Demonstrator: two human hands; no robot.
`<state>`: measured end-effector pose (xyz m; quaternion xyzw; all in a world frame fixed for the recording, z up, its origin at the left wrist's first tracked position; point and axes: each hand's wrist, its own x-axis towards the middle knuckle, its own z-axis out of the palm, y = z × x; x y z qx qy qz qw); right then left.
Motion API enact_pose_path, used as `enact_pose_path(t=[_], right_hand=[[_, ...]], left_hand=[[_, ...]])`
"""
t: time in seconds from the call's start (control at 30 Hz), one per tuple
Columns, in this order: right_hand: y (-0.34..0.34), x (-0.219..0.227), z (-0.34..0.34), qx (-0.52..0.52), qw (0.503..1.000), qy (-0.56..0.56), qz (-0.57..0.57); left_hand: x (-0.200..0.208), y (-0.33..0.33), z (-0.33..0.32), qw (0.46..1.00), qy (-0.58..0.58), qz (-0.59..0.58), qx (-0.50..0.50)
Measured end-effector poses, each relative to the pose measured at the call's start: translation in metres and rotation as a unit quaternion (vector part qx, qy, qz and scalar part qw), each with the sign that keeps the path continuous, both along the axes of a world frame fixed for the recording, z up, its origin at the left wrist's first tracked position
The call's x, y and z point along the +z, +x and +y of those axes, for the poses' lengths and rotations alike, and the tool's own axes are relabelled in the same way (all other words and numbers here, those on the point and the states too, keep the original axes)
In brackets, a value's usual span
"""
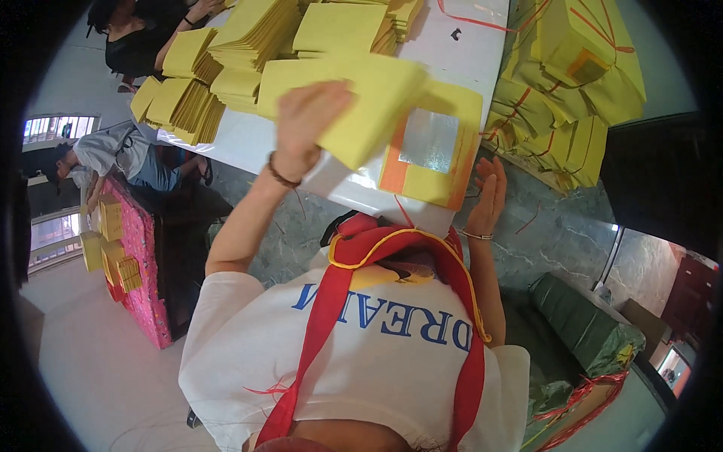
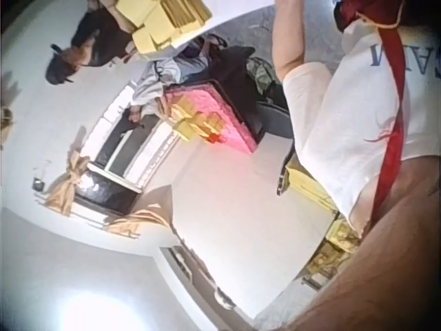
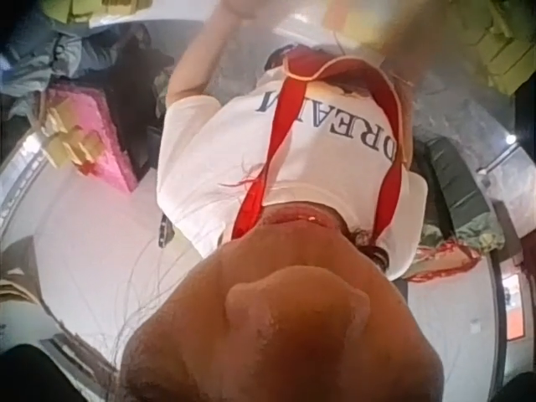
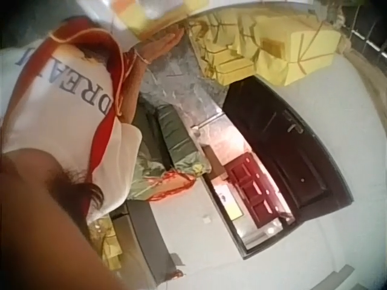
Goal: Folding and stacking sheets of joss paper.
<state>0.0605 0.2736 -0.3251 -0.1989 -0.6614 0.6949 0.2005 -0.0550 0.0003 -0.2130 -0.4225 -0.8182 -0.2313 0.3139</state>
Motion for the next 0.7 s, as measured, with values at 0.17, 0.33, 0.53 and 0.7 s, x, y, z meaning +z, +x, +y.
enact_pose_path(t=[0.17, 0.33, 0.53, 0.7], right_hand=[[0.003, -0.019, -0.002, 0.046, 0.999, 0.013, -0.008], [0.003, -0.024, -0.007, 0.057, 0.998, -0.01, 0.009], [0.004, -0.03, -0.005, 0.07, 0.997, 0.007, -0.019], [0.005, -0.032, -0.002, 0.068, 0.997, 0.031, -0.036]], left_hand=[[-0.043, -0.03, -0.076, 0.986, -0.078, 0.008, 0.149], [-0.068, -0.039, -0.088, 0.97, -0.171, -0.125, 0.12], [-0.062, -0.056, -0.09, 0.963, -0.206, -0.131, 0.11], [-0.077, -0.05, -0.086, 0.943, -0.238, -0.205, 0.106]])
